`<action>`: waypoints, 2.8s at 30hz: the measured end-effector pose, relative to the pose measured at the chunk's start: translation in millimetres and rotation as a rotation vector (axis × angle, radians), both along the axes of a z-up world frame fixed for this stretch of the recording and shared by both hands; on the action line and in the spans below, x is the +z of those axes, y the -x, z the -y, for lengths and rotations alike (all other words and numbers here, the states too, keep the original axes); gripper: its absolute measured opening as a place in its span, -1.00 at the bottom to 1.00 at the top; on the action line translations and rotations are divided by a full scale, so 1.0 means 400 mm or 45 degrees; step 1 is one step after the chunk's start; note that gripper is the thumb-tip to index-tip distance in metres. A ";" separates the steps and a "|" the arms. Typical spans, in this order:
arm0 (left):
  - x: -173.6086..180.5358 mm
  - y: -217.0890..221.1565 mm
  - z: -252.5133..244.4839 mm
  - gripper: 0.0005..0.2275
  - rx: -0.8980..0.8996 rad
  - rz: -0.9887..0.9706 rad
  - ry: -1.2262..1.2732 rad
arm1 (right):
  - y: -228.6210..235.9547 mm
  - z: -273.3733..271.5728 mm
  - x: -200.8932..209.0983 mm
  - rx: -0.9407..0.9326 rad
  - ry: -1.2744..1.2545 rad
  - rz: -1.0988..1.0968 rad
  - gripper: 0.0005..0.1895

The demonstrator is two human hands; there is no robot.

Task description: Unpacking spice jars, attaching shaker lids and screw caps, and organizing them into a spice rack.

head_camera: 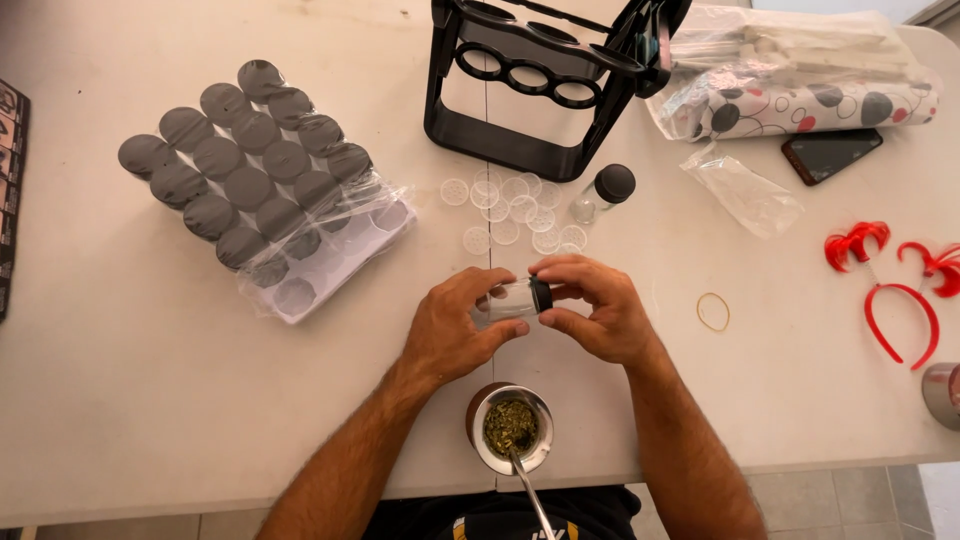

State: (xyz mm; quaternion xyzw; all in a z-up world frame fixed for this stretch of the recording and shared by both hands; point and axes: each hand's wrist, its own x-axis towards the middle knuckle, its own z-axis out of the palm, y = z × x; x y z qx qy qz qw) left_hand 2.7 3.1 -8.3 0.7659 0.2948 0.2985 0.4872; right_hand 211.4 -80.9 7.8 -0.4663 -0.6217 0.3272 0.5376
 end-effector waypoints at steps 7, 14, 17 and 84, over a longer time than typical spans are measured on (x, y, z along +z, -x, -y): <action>-0.002 0.000 -0.003 -0.51 0.010 0.022 -0.035 | -0.029 0.005 -0.005 0.009 0.217 0.232 -0.22; 0.004 -0.001 -0.001 -0.50 -0.017 0.059 0.030 | -0.025 0.013 0.001 -0.099 0.258 0.352 -0.41; 0.008 0.003 -0.001 -0.50 -0.044 0.053 0.048 | -0.022 0.013 -0.006 -0.101 0.219 0.347 -0.52; -0.039 0.398 -0.143 -0.49 1.044 -0.505 -1.150 | 0.092 -0.034 -0.097 -0.193 -0.439 0.688 -0.89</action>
